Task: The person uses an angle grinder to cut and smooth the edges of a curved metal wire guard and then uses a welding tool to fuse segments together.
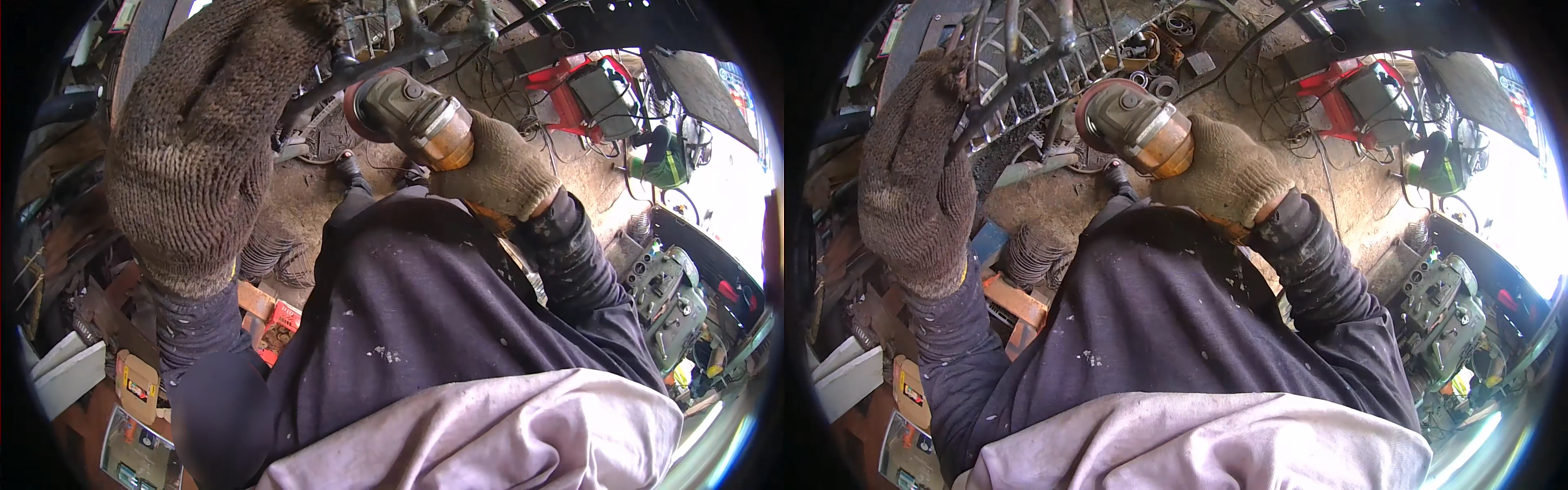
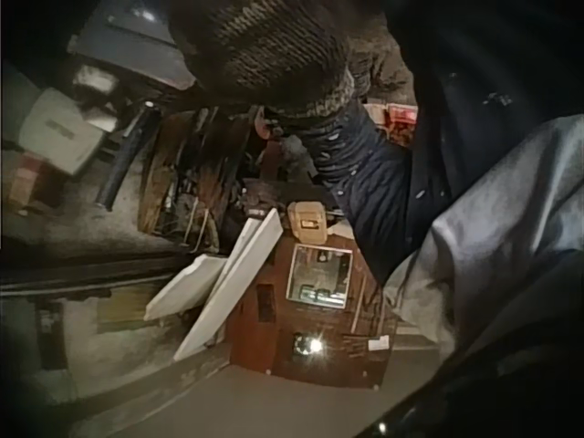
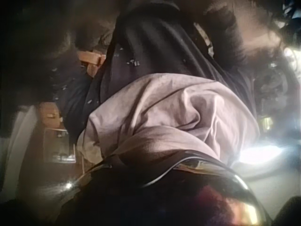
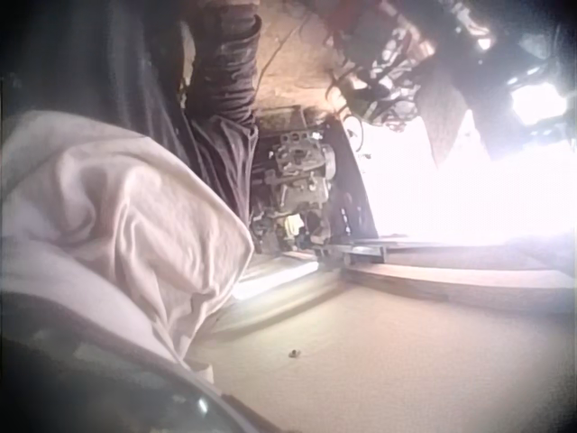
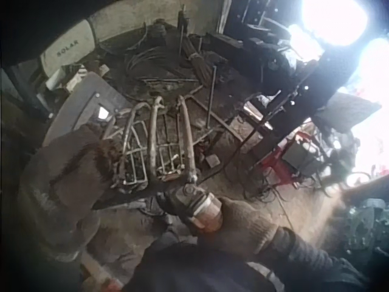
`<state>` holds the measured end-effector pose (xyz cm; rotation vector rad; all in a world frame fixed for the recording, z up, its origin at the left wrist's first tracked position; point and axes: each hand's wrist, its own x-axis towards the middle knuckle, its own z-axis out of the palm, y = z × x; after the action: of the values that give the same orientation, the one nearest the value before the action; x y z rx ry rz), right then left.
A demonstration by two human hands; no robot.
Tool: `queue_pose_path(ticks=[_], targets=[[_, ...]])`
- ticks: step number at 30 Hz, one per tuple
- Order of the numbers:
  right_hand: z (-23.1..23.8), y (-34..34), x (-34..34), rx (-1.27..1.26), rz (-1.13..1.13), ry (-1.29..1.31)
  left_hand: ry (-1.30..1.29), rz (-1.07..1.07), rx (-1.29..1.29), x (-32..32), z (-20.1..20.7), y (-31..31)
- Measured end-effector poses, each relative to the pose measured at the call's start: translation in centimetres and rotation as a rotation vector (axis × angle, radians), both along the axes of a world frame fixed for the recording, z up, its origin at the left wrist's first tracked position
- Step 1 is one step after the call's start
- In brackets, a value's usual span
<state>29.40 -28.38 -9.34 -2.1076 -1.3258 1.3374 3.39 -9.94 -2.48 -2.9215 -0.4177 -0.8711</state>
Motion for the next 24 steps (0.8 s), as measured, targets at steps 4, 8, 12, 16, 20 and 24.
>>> queue_pose_path(ticks=[4,8,12,16,20,24], targets=[[0.1,1.0,0.0,-0.032,0.046,-0.103,0.093,0.053,0.114,-0.1,0.6,-0.3],[0.4,1.8,-0.5,0.02,0.087,-0.082,0.018,-0.004,0.093,-0.2,-0.2,0.1],[0.6,2.0,-0.8,0.116,0.103,-0.074,-0.026,0.018,0.062,-0.2,-1.0,0.4],[0.6,1.9,-0.6,0.226,0.073,0.032,-0.142,0.014,-0.01,0.7,-1.5,0.0],[0.5,1.8,-0.2,0.028,0.115,-0.003,0.008,0.092,0.094,1.1,-0.1,-1.0],[1.1,1.5,-0.9,-0.044,0.111,0.008,-0.075,0.109,0.172,0.4,-0.5,-0.9]])
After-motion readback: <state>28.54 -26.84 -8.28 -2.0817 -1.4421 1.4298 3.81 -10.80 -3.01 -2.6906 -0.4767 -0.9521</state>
